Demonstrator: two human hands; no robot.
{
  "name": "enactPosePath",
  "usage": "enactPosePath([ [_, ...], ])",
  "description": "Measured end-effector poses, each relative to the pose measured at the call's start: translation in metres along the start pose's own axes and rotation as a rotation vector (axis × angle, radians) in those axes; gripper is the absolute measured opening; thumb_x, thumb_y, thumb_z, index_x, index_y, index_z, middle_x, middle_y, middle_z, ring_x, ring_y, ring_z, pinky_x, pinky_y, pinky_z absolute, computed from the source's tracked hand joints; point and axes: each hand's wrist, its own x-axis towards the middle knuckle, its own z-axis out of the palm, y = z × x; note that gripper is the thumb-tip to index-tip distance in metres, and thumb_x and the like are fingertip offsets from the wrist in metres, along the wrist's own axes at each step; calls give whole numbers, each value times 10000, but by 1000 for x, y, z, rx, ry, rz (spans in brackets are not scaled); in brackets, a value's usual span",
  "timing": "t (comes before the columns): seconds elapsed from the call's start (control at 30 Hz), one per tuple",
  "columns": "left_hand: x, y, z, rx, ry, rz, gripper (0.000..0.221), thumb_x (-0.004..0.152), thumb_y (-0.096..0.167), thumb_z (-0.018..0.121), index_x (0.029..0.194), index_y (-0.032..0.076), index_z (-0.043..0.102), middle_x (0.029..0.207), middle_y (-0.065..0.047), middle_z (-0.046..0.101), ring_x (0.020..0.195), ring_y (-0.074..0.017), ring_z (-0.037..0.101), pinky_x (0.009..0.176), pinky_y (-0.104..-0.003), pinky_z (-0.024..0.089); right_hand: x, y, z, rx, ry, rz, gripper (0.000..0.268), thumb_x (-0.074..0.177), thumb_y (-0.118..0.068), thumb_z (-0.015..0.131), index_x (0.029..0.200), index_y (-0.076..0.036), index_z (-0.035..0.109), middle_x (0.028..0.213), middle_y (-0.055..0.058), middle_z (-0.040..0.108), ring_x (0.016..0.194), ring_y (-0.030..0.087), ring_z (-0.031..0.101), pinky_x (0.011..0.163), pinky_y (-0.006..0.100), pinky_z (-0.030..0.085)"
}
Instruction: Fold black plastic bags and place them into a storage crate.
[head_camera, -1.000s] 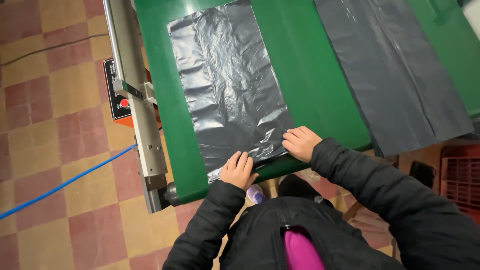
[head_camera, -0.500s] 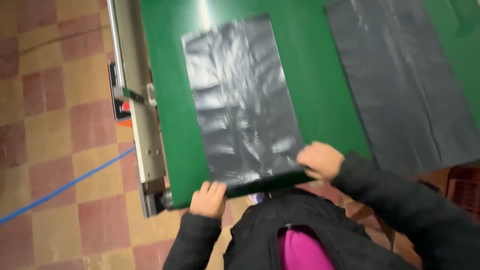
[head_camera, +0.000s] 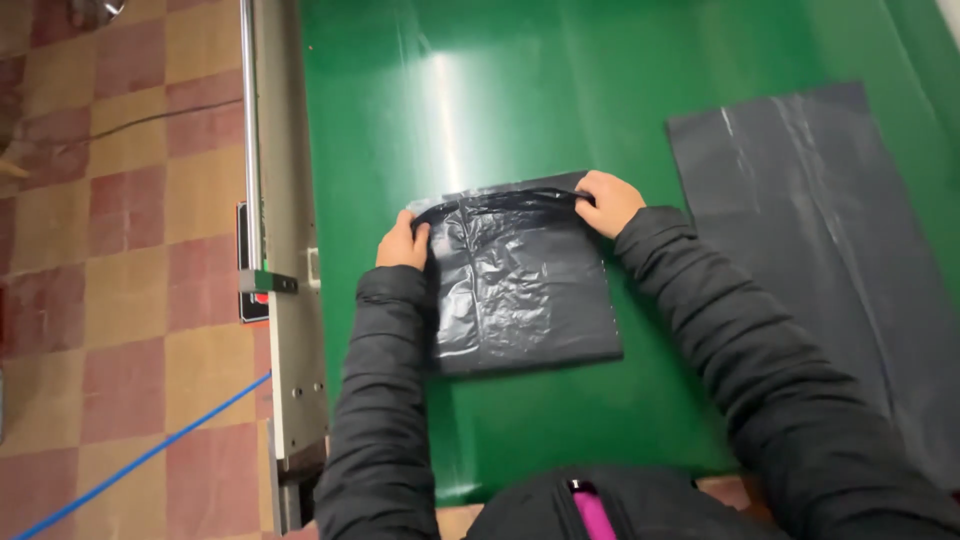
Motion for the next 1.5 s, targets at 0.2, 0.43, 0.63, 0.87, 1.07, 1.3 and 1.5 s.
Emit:
enactPosePath([
  [0.2, 27, -7, 21, 144, -91, -162, 287, 991, 373, 617, 1125, 122, 581, 932, -227, 723, 895, -480, 665, 755, -568, 512, 36, -14, 0, -263, 139, -90, 308, 796, -247, 713, 1020, -37, 681, 1072, 133, 624, 996, 372, 586, 849, 451, 490],
  [0.43, -19, 94, -20, 440, 128, -34, 504, 879, 373, 714, 1217, 22, 582, 998, -192, 677, 848, -398, 669, 626, -516, 525, 62, -3, 21, -434, -227, 116, 399, 752, -340, 813, 1001, -69, 657, 979, 138, 629, 968, 371, 594, 802, 485, 468],
  [0.63, -91, 29, 54, -852, -260, -297, 704, 940, 652, 507, 1366, 95, 576, 1238, -96, 683, 1101, -258, 702, 911, -346, 560, -2, -103, -16, -295, -9, -92, 222, 817, -144, 763, 999, -93, 646, 958, 95, 643, 956, 347, 601, 826, 468, 467],
  [0.87, -141, -30, 21, -1874, -323, -715, 884, 991, 735, 350, 1413, -18, 537, 1372, -208, 612, 1203, -348, 622, 1008, -459, 486, -149, -135, -7, -230, 76, -276, 298, 696, -9, 719, 967, -111, 651, 1101, 48, 686, 1205, 294, 618, 1004, 472, 472],
  [1.07, -154, 15, -6, -761, -123, -454, 565, 967, 399, 520, 1390, 25, 534, 1380, -154, 597, 1282, -315, 528, 1074, -383, 418, -168, -151, -7, -313, 16, -200, 248, 736, -107, 734, 972, -95, 658, 1236, 85, 654, 1315, 323, 541, 1103, 525, 418],
  [1.3, -156, 62, 148, 407, 114, 511, 609, 971, 359, 665, 1500, 96, 513, 1621, -88, 451, 1587, -359, 325, 1281, -622, 212, -84, -214, 63, 24, -127, 226, 464, 953, -336, 579, 1310, -40, 589, 1373, 170, 597, 1331, 372, 522, 1110, 428, 409],
  [1.5, -170, 89, -28, 316, -283, 271, 1023, 767, 592, 727, 1510, -37, 412, 1629, -210, 265, 1546, -379, 167, 1164, -665, 170, -112, -142, 51, -497, 34, 96, 752, 802, -383, 678, 1373, 72, 499, 1446, 276, 476, 1383, 461, 388, 1117, 577, 285],
])
